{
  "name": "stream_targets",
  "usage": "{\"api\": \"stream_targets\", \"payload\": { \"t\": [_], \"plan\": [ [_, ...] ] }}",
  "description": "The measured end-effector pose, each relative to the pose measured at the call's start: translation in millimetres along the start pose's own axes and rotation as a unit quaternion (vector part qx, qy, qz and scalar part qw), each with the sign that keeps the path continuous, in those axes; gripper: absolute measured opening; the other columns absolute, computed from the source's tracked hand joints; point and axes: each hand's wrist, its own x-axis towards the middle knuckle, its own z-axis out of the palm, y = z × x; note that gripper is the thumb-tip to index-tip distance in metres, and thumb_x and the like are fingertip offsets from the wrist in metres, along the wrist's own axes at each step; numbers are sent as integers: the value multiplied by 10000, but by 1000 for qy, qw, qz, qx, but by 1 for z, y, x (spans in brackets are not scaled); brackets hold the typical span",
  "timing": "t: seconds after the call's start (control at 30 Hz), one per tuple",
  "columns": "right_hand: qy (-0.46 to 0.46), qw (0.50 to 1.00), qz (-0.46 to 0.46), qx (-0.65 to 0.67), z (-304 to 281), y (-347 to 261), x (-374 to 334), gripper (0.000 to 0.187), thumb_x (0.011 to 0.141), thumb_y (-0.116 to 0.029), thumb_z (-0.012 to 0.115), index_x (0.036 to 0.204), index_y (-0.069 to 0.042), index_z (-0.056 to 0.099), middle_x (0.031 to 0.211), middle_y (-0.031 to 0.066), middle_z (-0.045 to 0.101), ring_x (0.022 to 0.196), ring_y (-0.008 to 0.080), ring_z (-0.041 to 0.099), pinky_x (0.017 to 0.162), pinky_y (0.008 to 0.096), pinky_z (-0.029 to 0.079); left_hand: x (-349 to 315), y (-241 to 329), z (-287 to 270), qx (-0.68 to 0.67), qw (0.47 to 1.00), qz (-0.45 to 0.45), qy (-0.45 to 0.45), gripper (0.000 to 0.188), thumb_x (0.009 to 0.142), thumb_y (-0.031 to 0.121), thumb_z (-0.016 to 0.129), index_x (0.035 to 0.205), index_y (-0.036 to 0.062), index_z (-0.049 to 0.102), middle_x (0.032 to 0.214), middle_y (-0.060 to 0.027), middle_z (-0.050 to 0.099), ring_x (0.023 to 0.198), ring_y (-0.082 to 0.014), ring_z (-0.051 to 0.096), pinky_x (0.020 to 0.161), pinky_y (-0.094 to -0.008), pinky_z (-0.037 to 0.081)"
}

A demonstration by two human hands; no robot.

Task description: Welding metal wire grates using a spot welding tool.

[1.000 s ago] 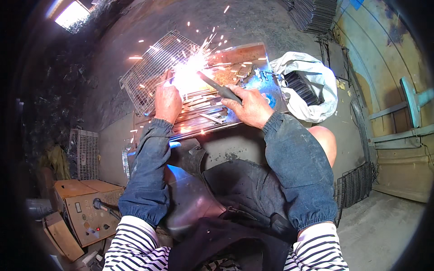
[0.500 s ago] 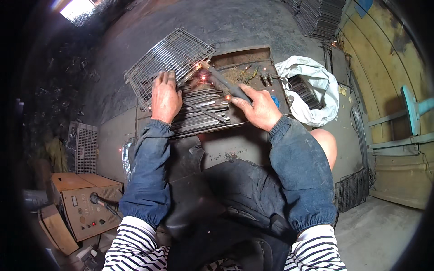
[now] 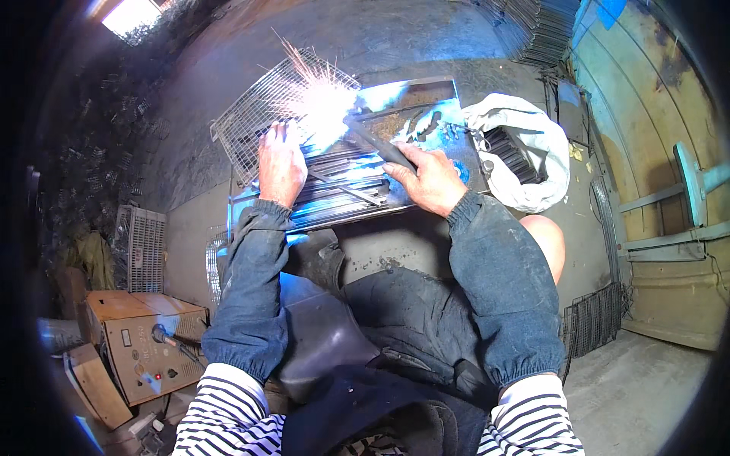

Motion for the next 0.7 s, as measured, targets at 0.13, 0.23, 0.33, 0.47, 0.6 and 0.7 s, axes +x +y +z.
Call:
{"api": "stream_targets", "payload": {
  "t": [0.13, 0.23, 0.33, 0.47, 0.6, 0.7],
  "plan": [
    [-4, 1000, -8, 12, 0, -8, 3, 497, 957, -304, 706, 1295, 49, 613, 974, 247, 726, 872, 321, 738, 796, 380, 551, -2, -6, 4, 32, 999, 17, -8, 469, 874, 92, 563, 1317, -62, 574, 1350, -219, 589, 1325, -372, 500, 1129, -523, 371],
    [-14, 1000, 13, 13, 2, -4, 3, 494, 956, -293, 705, 1304, 44, 609, 1014, 258, 721, 937, 345, 738, 834, 382, 551, 0, -5, 5, 16, 1000, 10, -2, 480, 862, 71, 564, 1321, -71, 577, 1351, -231, 586, 1323, -367, 507, 1117, -519, 383],
    [4, 1000, -7, 16, 1, -4, 1, 483, 956, -305, 698, 1307, 16, 616, 989, 256, 721, 928, 367, 733, 823, 403, 555, 2, 0, 6, 44, 999, 3, -9, 473, 871, 41, 544, 1330, -72, 575, 1367, -241, 578, 1337, -375, 498, 1151, -535, 361],
    [-27, 998, -18, 49, -4, -20, -4, 470, 955, -307, 693, 1297, 8, 621, 973, 247, 727, 911, 381, 730, 814, 418, 559, 3, -3, 12, 35, 999, -4, 17, 451, 891, 32, 516, 1323, -82, 579, 1347, -260, 595, 1355, -391, 497, 1160, -529, 359],
    [-43, 996, -62, 41, 3, -27, -3, 470, 934, -274, 715, 1281, 29, 619, 1013, 251, 724, 944, 404, 720, 841, 426, 561, 3, -2, 15, 38, 999, -5, 13, 454, 877, 114, 648, 1289, -76, 612, 1322, -261, 624, 1314, -384, 546, 1160, -481, 380],
    [-26, 997, -73, 21, 14, -19, -2, 482, 926, -283, 727, 1294, 12, 628, 1020, 231, 726, 928, 374, 726, 810, 396, 556, 2, -1, 18, 63, 998, 7, 19, 446, 882, 108, 639, 1286, -80, 612, 1306, -270, 628, 1307, -384, 552, 1153, -479, 389]
  ]
}}
